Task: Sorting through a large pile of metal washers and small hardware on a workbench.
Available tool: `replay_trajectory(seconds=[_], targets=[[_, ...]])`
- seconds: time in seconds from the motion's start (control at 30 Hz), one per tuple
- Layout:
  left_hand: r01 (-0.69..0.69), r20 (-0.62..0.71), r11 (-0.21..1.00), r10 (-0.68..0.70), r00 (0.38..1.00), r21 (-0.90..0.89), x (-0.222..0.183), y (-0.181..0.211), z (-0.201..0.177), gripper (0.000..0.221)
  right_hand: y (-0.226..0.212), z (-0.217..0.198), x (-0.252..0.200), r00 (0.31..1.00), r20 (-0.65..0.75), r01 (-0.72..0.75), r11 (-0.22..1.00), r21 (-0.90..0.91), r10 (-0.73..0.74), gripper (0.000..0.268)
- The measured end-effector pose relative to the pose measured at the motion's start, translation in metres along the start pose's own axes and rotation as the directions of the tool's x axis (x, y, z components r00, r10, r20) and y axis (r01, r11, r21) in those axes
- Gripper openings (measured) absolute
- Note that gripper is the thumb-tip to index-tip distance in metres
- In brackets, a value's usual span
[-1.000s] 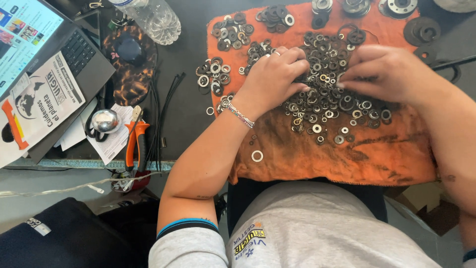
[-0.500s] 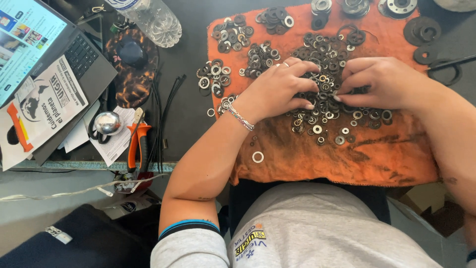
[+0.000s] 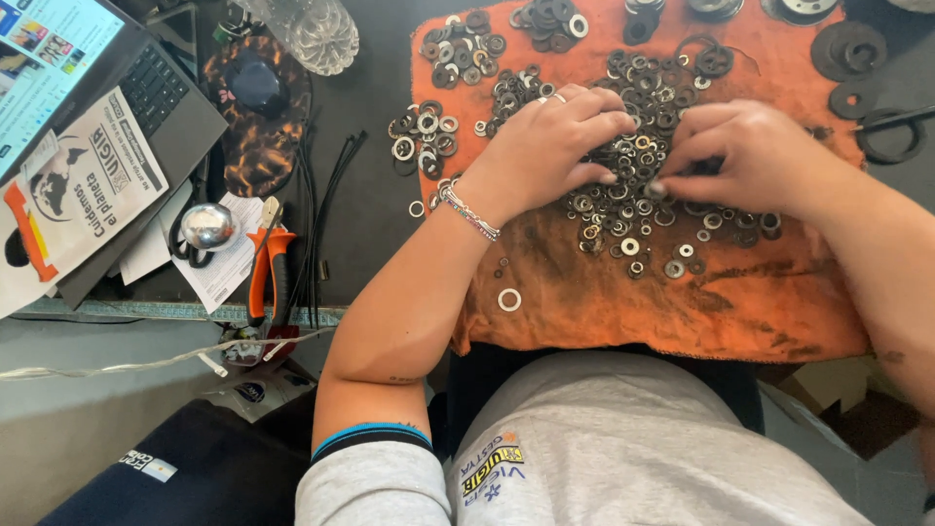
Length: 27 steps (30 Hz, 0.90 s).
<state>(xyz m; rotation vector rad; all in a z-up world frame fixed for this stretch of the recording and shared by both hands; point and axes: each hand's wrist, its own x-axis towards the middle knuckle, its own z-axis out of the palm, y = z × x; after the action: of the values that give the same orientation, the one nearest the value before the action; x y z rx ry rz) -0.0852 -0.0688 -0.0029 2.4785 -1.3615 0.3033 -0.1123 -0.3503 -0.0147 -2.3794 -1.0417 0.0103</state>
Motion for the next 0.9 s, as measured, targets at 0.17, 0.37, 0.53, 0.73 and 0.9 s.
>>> replay_trajectory(seconds=[0.17,0.37,0.53,0.73,0.9], targets=[[-0.074,0.024,0.997,0.074,0.997,0.015,0.002,0.008,0.004,0.071,0.003,-0.008,-0.004,0.986,-0.125,-0.113,0.993,0.012,0.114,0.011],[-0.015,-0.075,0.993,0.024,0.997,0.114,0.007,0.017,0.004,0.052,-0.003,-0.041,-0.007,0.968,0.200,-0.180,0.974,0.134,0.152,0.013],[0.013,-0.140,0.990,0.007,0.990,0.140,0.006,0.014,0.003,0.050,0.020,-0.040,-0.015,0.878,0.436,-0.269,0.957,0.110,0.197,0.018],[-0.029,-0.073,0.997,0.035,0.997,0.075,0.004,0.011,-0.004,0.061,0.003,-0.034,-0.009,0.958,0.223,-0.158,0.982,-0.104,0.178,0.018],[-0.038,-0.030,0.988,0.043,0.999,0.147,0.004,0.012,0.005,0.074,0.023,-0.017,-0.017,0.995,-0.100,-0.033,0.937,-0.347,-0.002,0.011]])
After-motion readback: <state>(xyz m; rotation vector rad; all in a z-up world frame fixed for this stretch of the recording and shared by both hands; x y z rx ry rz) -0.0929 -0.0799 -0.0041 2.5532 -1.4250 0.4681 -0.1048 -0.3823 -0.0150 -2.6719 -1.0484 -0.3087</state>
